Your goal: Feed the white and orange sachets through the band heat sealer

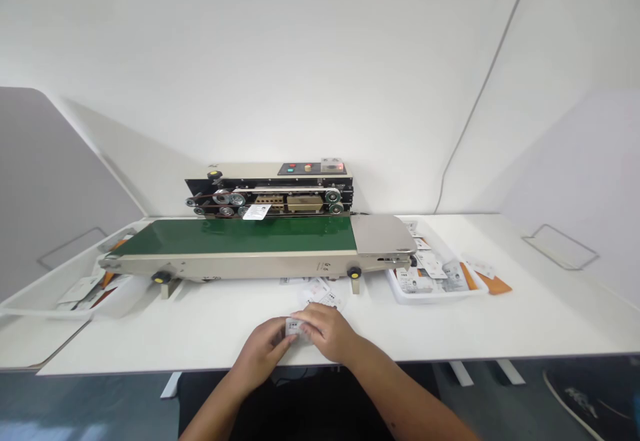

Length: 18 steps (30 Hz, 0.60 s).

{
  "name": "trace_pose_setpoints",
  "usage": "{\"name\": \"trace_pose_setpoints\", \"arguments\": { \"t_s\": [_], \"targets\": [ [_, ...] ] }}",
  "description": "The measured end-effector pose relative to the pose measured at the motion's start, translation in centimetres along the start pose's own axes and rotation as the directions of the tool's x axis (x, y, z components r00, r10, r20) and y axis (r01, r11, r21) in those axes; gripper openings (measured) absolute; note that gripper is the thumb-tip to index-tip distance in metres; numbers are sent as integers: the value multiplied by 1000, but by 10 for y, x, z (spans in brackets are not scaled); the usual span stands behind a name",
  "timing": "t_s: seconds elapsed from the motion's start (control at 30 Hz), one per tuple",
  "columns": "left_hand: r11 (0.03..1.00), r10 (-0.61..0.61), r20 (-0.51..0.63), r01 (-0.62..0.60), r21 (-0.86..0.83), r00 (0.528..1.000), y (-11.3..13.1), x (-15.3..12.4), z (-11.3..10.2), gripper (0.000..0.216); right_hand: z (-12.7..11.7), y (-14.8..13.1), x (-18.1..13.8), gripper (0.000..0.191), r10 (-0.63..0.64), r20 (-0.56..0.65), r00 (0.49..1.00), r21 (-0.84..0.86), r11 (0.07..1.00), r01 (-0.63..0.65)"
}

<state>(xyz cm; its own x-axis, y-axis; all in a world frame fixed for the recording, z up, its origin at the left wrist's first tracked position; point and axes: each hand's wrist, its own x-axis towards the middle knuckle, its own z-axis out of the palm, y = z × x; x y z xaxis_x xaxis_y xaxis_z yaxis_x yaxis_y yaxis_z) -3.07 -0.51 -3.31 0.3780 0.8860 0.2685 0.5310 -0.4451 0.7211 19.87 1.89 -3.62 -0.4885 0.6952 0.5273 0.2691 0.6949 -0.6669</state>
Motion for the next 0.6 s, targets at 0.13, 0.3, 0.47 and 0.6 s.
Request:
{"name": "trace_pose_setpoints", "arguments": {
  "t_s": [0.13, 0.3, 0.47, 0.6],
  "targets": [
    [996, -45, -107, 36, -84, 993, -6, -2, -2, 34, -2, -3, -1, 43, 94, -2, 996, -4, 996, -94],
    [992, -4, -73, -5, -123, 997, -8, -3, -9, 40, -3, -2, -2, 43, 198, -8, 980, 26, 980, -198],
    [989, -42, -87, 29, -144, 995, -4, -2, -9, 38, -4, 1, -1, 41, 246, -8, 969, 59, 968, -245],
    [975, -95, -161, 59, -213, 982, -10, -4, -4, 34, -1, 3, 0, 45, 315, -48, 948, 214, 930, -298]
  ]
}}
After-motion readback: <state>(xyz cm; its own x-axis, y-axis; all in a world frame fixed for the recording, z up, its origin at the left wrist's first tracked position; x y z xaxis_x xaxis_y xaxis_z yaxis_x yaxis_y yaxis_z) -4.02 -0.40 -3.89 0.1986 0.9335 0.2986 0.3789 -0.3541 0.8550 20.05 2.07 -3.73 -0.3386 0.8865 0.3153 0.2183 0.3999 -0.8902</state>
